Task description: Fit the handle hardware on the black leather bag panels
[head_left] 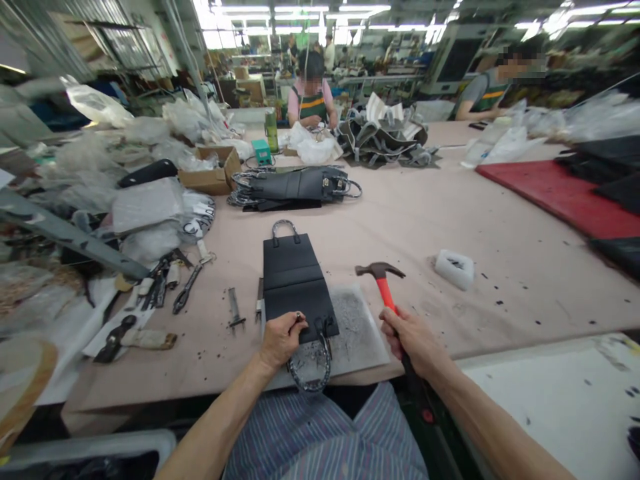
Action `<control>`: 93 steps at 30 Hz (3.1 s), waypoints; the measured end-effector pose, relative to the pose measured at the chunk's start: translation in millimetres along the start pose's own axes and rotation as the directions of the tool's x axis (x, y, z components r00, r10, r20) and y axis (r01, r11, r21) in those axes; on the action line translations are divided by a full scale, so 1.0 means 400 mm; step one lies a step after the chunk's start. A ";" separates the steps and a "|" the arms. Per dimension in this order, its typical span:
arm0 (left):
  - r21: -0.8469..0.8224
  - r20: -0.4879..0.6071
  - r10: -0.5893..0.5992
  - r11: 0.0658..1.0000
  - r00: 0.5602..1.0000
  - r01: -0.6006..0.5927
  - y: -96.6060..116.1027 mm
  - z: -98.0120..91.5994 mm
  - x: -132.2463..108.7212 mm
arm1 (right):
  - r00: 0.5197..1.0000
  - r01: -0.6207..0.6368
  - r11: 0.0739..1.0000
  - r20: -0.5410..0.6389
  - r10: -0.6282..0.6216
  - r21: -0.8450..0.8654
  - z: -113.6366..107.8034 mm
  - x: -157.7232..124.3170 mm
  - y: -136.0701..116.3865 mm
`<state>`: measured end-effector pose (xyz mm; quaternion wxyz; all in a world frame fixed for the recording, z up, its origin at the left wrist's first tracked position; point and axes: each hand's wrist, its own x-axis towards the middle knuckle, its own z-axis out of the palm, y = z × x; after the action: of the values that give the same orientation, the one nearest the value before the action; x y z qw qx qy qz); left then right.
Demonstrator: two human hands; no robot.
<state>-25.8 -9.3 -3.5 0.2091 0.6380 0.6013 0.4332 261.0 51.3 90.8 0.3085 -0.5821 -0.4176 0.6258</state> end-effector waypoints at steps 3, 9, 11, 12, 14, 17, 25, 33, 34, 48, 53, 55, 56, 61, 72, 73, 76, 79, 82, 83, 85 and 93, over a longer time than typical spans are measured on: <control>0.000 0.003 0.015 1.000 1.000 -0.015 0.000 0.000 -0.001 | 0.891 0.425 0.783 0.061 -0.449 -0.455 0.062 -0.066 -0.054; 0.037 0.006 0.009 0.999 1.000 -0.009 -0.001 0.000 -0.003 | 0.691 0.630 0.134 0.473 -0.547 -0.765 0.112 -0.109 -0.120; 0.026 -0.001 0.023 0.999 1.000 -0.023 -0.003 0.001 -0.002 | 0.637 0.639 0.112 0.442 -0.632 -0.761 0.119 -0.123 -0.168; 0.019 -0.004 0.034 0.999 0.999 -0.034 -0.003 0.002 -0.002 | 0.598 0.640 0.143 0.373 -0.709 -0.755 0.125 -0.132 -0.192; 0.014 -0.006 0.053 0.998 0.999 -0.053 -0.004 0.003 -0.002 | 0.514 0.641 0.250 0.165 -0.842 -0.726 0.140 -0.147 -0.221; 0.044 0.004 0.074 0.996 0.997 -0.074 -0.007 0.005 -0.003 | 0.478 0.661 0.240 0.154 -0.865 -0.711 0.157 -0.144 -0.192; 0.119 -0.008 0.151 0.982 0.988 -0.149 -0.013 0.012 -0.003 | 0.667 0.569 0.168 0.332 -0.667 -0.805 0.136 -0.108 -0.114; 0.138 0.001 0.142 0.980 0.990 -0.140 -0.006 0.007 -0.003 | 0.850 0.446 0.264 0.312 -0.425 -0.855 0.062 -0.057 -0.037; 0.132 0.001 0.145 0.981 0.989 -0.144 -0.004 0.006 -0.003 | 0.868 0.412 0.323 0.258 -0.425 -0.852 0.032 -0.033 -0.018; 0.109 0.018 0.029 0.994 0.999 -0.030 0.029 -0.008 -0.001 | 0.667 0.566 0.161 0.334 -0.666 -0.809 0.162 0.086 0.156; 0.111 0.243 0.450 0.867 0.860 -0.485 0.093 -0.002 -0.008 | 0.693 0.614 0.147 0.441 -0.570 -0.775 0.290 0.071 0.199; 0.013 0.282 0.582 0.793 0.763 -0.610 0.129 -0.004 0.000 | 0.694 0.627 0.148 0.462 -0.553 -0.765 0.282 0.075 0.211; 0.021 0.215 0.550 0.824 0.807 -0.567 0.140 -0.013 0.010 | 0.689 0.634 0.148 0.468 -0.553 -0.759 0.275 0.077 0.213; 0.303 -0.328 -0.158 0.916 0.931 0.263 0.047 -0.193 0.073 | 0.663 0.630 0.193 0.391 -0.638 -0.752 0.257 0.074 0.221; 0.574 -0.359 -0.570 0.490 0.739 0.657 -0.241 -0.407 -0.024 | 0.669 0.593 0.290 0.259 -0.697 -0.751 0.252 0.063 0.218; 0.581 -0.350 -0.575 0.486 0.740 0.653 -0.242 -0.398 -0.024 | 0.669 0.592 0.290 0.258 -0.697 -0.752 0.252 0.062 0.216; 0.593 -0.335 -0.583 0.481 0.741 0.646 -0.237 -0.381 -0.021 | 0.671 0.589 0.291 0.255 -0.696 -0.754 0.254 0.063 0.214; 0.634 -0.352 -0.496 0.498 0.794 0.592 -0.216 -0.375 -0.012 | 0.672 0.586 0.291 0.254 -0.696 -0.756 0.254 0.064 0.216; 0.677 -0.351 -0.293 0.577 0.890 0.457 -0.169 -0.352 0.011 | 0.665 0.611 0.287 0.281 -0.692 -0.738 0.252 0.056 0.222; 0.673 -0.335 -0.249 0.611 0.909 0.416 -0.149 -0.337 0.022 | 0.663 0.622 0.286 0.296 -0.687 -0.729 0.250 0.051 0.225; 0.639 -0.286 -0.209 0.686 0.935 0.348 -0.104 -0.297 0.045 | 0.665 0.634 0.288 0.317 -0.676 -0.717 0.246 0.041 0.231; 0.563 -0.140 -0.223 0.784 0.965 0.263 -0.039 -0.188 0.051 | 0.662 0.640 0.294 0.315 -0.681 -0.710 0.240 0.027 0.236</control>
<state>-97.2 -6.0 30.7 0.0402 0.5737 0.7877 0.2210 174.2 1.3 0.0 0.2648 -0.4438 -0.8363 0.1833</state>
